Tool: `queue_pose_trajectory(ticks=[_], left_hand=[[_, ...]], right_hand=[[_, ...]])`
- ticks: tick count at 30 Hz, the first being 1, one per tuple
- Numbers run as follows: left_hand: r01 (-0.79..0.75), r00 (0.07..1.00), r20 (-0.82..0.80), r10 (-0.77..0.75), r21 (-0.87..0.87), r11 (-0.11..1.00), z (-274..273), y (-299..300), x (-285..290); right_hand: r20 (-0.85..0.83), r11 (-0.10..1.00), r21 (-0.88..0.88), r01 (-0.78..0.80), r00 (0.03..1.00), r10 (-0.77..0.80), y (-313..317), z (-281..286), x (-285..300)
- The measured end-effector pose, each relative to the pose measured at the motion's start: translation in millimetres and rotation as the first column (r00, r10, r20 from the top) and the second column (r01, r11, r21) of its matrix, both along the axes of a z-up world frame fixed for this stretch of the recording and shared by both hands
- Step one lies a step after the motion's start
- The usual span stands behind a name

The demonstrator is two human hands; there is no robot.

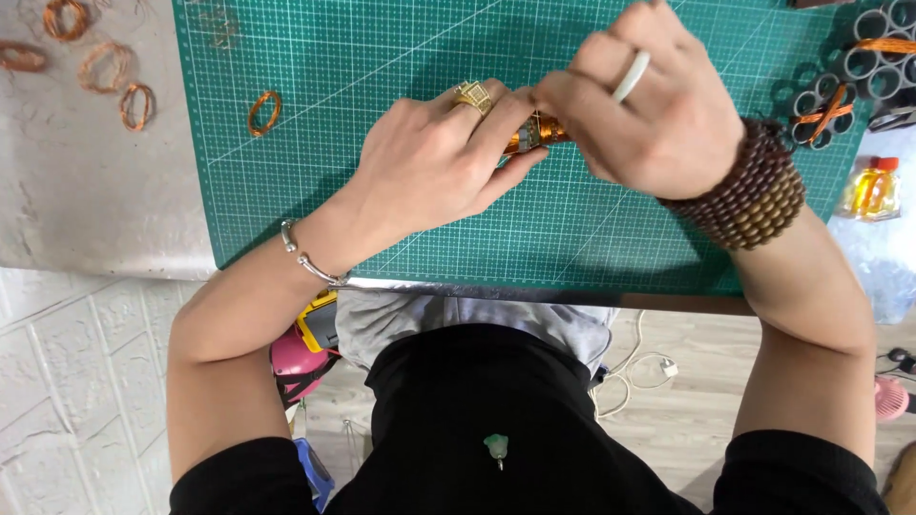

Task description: Assembling and inspecting a copper-wound electrical component on a workbench using a probe tool and smartphone for reference.

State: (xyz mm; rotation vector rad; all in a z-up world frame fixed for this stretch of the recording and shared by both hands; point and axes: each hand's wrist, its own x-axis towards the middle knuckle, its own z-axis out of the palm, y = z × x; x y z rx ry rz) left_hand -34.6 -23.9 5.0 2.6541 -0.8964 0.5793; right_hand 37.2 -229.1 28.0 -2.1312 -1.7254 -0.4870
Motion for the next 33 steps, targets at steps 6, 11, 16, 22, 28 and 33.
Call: queue_pose_trajectory(ticks=[6, 11, 16, 22, 28, 33], left_hand=[[0.052, 0.991, 0.125, -0.048, -0.036, 0.998, 3.8, 2.3, -1.9], [0.108, 0.974, 0.203, -0.097, -0.047, 0.993, 6.9, 6.1, 0.4], [0.154, 0.973, 0.201, -0.116, -0.182, 0.971, 5.1, 7.2, 4.5], [0.06, 0.968, -0.18, -0.172, -0.499, 0.865, 2.4, 8.1, 6.0], [-0.13, 0.898, -0.408, -0.164, -0.604, 0.786, 19.7, 14.8, 12.8], [-0.144, 0.825, -0.488, -0.285, -0.669, 0.73, 24.7, 18.9, 13.7]], right_hand=[[-0.497, 0.995, 0.062, -0.077, 0.862, 0.097, -6.6, 3.9, 9.2], [-0.67, 0.987, 0.125, -0.101, 0.725, 0.159, -4.4, 1.1, 11.4], [-0.813, 0.982, 0.189, -0.02, 0.558, 0.168, 1.1, -4.9, 5.3], [-0.548, 0.945, 0.327, 0.022, 0.819, 0.171, 6.1, -27.9, -8.5], [-0.194, 0.959, 0.279, -0.048, 0.975, 0.105, 5.9, -28.5, -1.1], [-0.156, 0.97, 0.24, -0.029, 0.985, 0.068, 3.4, -27.6, 0.0]])
